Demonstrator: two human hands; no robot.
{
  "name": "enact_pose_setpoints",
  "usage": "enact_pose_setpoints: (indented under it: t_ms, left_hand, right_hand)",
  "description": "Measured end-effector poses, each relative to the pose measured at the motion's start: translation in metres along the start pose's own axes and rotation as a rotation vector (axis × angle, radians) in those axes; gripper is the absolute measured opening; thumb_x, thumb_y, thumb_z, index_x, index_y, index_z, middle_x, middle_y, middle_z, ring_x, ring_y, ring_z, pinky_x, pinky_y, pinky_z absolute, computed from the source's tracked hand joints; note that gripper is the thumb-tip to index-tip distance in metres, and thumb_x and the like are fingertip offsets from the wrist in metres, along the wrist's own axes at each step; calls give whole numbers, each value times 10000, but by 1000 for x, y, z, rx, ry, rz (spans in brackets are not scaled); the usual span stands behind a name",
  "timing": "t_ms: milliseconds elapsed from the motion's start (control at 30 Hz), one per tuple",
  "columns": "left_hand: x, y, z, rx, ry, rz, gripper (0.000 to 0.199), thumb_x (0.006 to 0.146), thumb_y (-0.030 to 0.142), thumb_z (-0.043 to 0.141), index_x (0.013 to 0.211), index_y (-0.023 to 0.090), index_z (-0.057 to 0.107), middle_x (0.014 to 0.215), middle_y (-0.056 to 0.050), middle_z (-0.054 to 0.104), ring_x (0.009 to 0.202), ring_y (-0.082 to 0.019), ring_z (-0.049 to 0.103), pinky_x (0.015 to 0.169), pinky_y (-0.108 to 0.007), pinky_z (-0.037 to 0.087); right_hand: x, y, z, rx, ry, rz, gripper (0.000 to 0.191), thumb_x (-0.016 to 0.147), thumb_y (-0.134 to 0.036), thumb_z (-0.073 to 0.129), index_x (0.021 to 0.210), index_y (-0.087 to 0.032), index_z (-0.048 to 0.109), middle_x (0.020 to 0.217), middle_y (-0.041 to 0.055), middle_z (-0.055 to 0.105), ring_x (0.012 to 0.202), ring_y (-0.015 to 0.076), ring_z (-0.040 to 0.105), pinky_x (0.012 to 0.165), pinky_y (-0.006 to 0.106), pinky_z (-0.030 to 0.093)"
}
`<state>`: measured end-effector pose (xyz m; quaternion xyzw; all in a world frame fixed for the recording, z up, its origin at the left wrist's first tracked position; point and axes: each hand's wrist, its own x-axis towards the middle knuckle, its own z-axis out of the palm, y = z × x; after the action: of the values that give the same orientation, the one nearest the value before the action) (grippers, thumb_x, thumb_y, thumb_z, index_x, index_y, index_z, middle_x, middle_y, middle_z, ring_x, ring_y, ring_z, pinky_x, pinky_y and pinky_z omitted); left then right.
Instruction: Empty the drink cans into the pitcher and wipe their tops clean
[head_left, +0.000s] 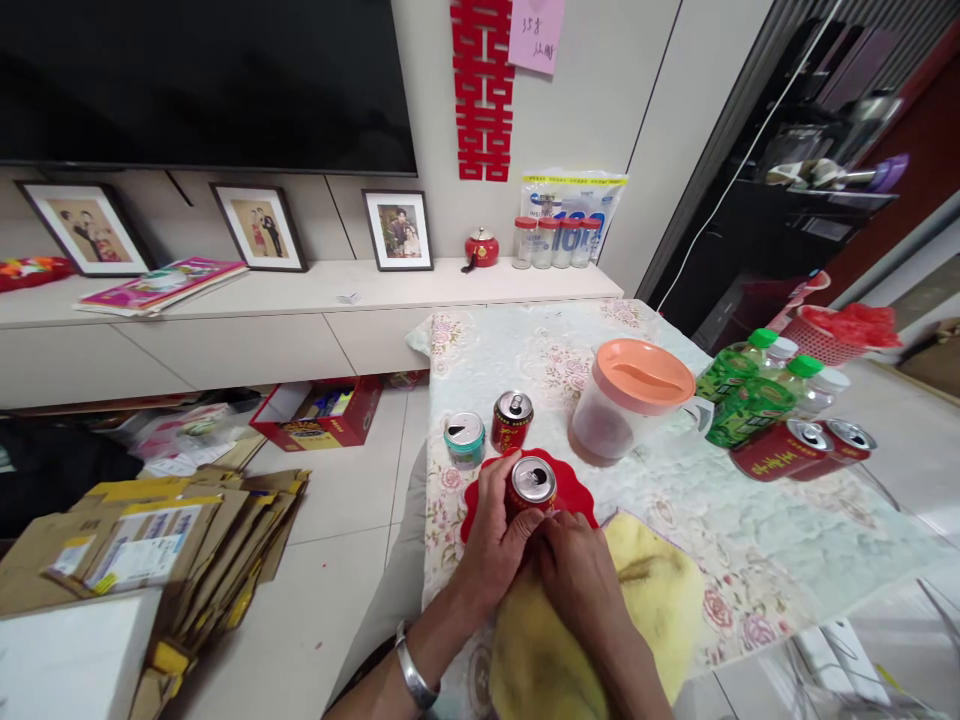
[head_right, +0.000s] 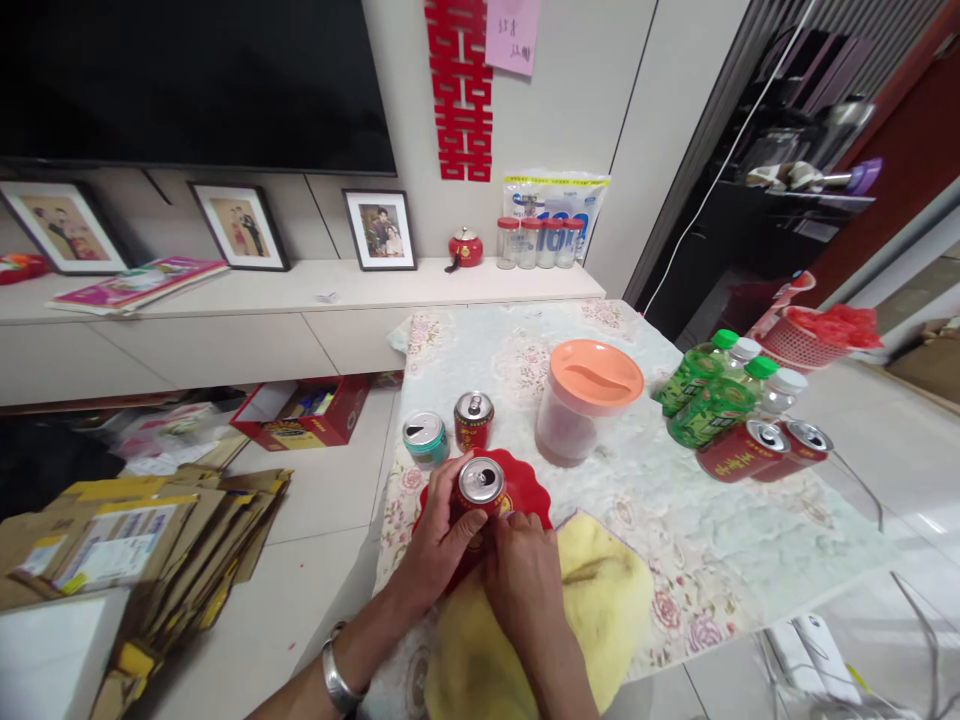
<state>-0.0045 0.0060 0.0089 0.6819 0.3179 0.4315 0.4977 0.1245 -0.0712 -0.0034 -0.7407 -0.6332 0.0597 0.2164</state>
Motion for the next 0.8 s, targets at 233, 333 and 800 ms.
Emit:
enact_pose_setpoints:
  t_ms: [233,333,800]
  left_hand:
    - [3,12,-15,18,8,7,623,985,583,584,1515,294,429,1551,-116,464,1488,-326,413,1243,-538,336]
    - [7,21,-24,-13,-23,-58,661,987,602,567,1550,297,401,1631,-109,388,1545,-327,343,1279,-532,288]
    - [-6,30,-19,-214,-202,-103,691,973,483,645,1582,286,383,1670,-101,408,1561,-353,362,1216,-458,460]
  right_hand:
    - [2,4,-2,137,-4,2,169,876,-134,578,801,-235,691,817,56,697,761,227,652,675,328,455]
    - [-2,7,-14,386,108,36,175,954,-236,555,895,-238,720,903,48,720,871,216,677,779,334,530]
    - [2,-32,-49,1014,143,192,904,772,-243,773,1597,-245,402,1580,102,497,1427,309,516,1047,426,573]
